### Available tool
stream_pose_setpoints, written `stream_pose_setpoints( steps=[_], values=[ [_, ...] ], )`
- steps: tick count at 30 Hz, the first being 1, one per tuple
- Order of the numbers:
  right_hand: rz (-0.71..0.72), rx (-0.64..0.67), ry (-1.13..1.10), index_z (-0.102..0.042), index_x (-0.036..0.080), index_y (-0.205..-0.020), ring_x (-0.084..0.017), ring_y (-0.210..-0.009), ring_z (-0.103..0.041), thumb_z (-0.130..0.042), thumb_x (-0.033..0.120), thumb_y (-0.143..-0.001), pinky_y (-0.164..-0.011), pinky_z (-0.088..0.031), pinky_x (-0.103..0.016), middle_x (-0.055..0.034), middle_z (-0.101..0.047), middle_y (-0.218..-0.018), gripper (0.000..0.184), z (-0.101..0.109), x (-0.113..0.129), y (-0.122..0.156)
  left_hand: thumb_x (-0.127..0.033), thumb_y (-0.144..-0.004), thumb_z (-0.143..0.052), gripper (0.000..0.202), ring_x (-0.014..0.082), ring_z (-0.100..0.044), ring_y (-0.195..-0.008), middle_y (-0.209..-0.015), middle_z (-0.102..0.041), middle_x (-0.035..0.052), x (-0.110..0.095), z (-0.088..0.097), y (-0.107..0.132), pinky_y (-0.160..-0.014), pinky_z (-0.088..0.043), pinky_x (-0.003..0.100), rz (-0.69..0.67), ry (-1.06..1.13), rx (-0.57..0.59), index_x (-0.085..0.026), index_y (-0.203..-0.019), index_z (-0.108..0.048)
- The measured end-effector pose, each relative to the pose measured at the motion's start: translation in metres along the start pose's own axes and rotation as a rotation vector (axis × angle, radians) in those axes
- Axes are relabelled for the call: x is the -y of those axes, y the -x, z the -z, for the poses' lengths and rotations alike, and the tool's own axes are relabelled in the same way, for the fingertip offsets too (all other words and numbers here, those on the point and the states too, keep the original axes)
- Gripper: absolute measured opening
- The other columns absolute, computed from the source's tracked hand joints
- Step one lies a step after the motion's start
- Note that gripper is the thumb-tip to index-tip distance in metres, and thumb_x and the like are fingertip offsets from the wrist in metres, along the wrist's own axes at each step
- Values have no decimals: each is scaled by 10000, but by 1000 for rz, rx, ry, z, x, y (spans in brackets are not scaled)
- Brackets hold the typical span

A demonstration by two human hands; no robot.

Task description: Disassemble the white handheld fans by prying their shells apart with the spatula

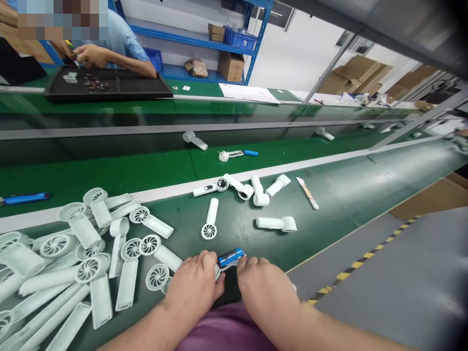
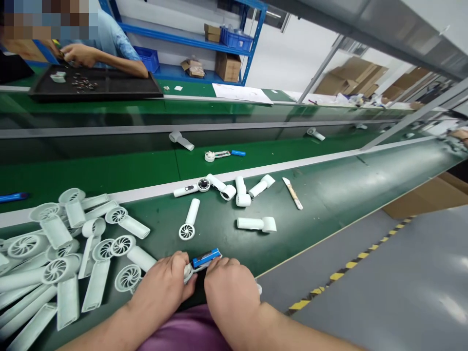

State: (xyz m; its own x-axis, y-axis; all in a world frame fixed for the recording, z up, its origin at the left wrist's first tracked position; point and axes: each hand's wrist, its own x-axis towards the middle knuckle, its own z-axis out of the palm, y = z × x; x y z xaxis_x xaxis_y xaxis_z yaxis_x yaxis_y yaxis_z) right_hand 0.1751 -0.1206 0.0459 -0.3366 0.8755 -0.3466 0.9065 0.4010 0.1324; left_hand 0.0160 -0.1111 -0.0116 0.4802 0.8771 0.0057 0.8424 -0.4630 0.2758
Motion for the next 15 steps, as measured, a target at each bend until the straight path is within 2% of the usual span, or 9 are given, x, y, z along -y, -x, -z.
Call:
stream_pose_setpoints(
  steps=[3,5,8,9,11,13,15],
  values=[
    [-99,42,-122,-634,68,-1023,-258,-625,-642,-462,-58,-739,-528,-457,-313,-145,-654,-748,355,-9,-3,2,-161,-805,-528,172,253,-641,-668,-798,-598,65,-1,-3,0,-621,-525,400,-15,-32,-70,-164,-949,-436],
    [-196,45,-228,-632,99,-1007,-239,-642,-651,-432,-43,-774,-537,-429,-291,-127,-667,-780,338,-16,-3,4,-183,-799,-552,199,253,-649,-661,-785,-604,63,0,-4,0,-609,-523,384,-21,-42,-91,-159,-955,-431],
    [-295,19,-461,-622,146,-844,-216,-654,-638,-441,125,-888,-549,-383,-274,-101,-666,-762,187,-21,-6,8,-253,-814,-577,218,245,-659,-645,-758,-616,58,2,-4,0,-600,-515,350,4,-53,-81,-158,-952,-437],
    [-317,28,-574,-604,159,-780,-205,-646,-623,-448,204,-912,-551,-370,-270,-87,-657,-731,208,-21,-9,10,-276,-821,-581,224,241,-662,-641,-747,-621,54,3,-4,1,-601,-511,339,17,-51,-68,-160,-952,-442],
    [-351,94,-867,-555,174,-679,-178,-614,-579,-468,297,-909,-550,-349,-265,-55,-621,-665,274,-20,-17,13,-303,-829,-582,258,238,-672,-653,-751,-640,52,4,-1,1,-615,-507,324,38,-36,-37,-157,-999,-456],
    [-355,199,-1145,-512,179,-621,-149,-547,-530,-481,287,-877,-522,-340,-255,-21,-565,-599,280,-21,-25,15,-314,-828,-578,339,243,-686,-711,-824,-669,68,3,5,1,-641,-508,321,39,-19,4,-152,-1103,-461],
    [-343,306,-1312,-491,180,-626,-128,-457,-492,-457,258,-858,-456,-339,-242,3,-527,-558,247,-26,-26,15,-320,-831,-557,331,243,-689,-753,-896,-676,74,0,12,-1,-643,-503,317,35,-16,68,-180,-1124,-492]
  ],
)
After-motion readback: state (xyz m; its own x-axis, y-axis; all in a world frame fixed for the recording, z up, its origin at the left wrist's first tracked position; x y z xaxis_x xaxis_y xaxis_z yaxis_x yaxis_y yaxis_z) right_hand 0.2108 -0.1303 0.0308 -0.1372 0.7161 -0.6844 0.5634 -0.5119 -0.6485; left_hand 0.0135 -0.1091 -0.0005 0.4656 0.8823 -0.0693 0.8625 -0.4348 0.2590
